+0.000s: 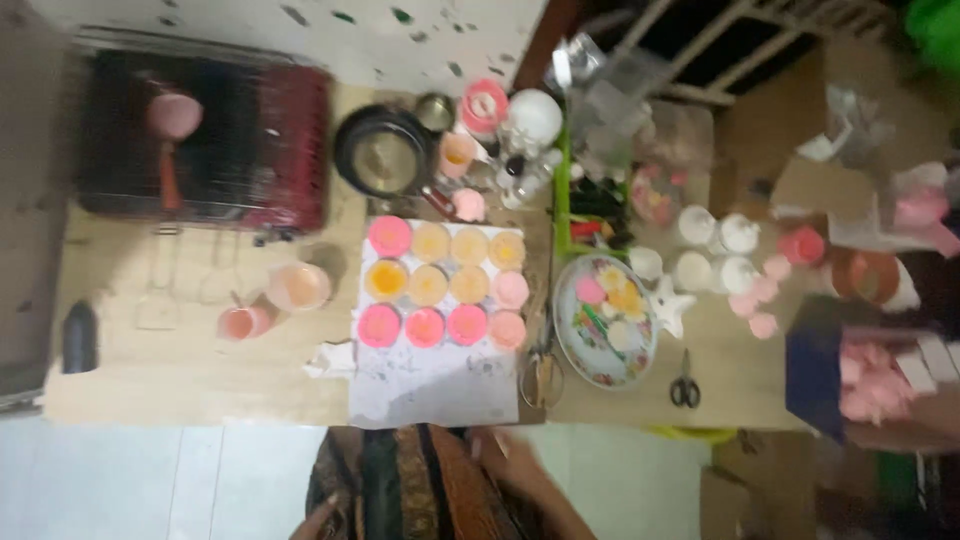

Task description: Pouring colored wax and adding scents to candle molds.

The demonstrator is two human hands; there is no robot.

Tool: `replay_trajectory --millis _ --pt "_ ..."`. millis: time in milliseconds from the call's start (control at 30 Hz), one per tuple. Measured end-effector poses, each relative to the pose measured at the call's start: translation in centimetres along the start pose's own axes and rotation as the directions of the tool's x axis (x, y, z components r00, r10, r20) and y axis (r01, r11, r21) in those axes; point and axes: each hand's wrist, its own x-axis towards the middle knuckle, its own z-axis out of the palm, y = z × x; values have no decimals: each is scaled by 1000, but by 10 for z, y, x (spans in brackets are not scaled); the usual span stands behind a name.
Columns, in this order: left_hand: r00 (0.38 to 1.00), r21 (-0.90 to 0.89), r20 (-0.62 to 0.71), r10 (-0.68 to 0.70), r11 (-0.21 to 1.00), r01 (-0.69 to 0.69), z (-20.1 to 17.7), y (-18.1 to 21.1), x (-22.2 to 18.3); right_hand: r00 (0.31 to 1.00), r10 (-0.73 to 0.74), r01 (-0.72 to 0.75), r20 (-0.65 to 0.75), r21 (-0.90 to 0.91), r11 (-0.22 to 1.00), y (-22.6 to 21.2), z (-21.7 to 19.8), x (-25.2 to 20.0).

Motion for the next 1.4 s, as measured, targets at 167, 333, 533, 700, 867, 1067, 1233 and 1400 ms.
replay_trajectory --millis 167,333,533,700,867,1067,1233,1400 --pt "952 -3 64 300 954 -301 146 166 -112 697 183 -58 693 -200 978 34 -11 -23" --pt "682 457 609 406 523 -719 121 142 -102 897 164 140 410 -616 775 -13 -54 32" --pt "993 868 -111 29 490 82 134 185 -143 876 -470 479 110 -317 818 -172 38 98" --pt "878 884 -263 400 465 53 103 149 -98 713 -669 684 207 3 730 -291 175 135" --pt "617 672 -187 764 558 -487 91 164 -97 670 -703 742 238 -231 629 -342 279 214" --pt "669 544 -247 701 672 -502 71 209 -115 638 -671 768 377 -374 520 -358 295 220" --pt "642 585 -152 751 592 -554 61 247 -94 532 -726 845 436 -209 493 -368 268 168" --pt "607 573 65 792 468 -673 62 271 -49 526 -738 849 422 -209 486 -365 235 114"
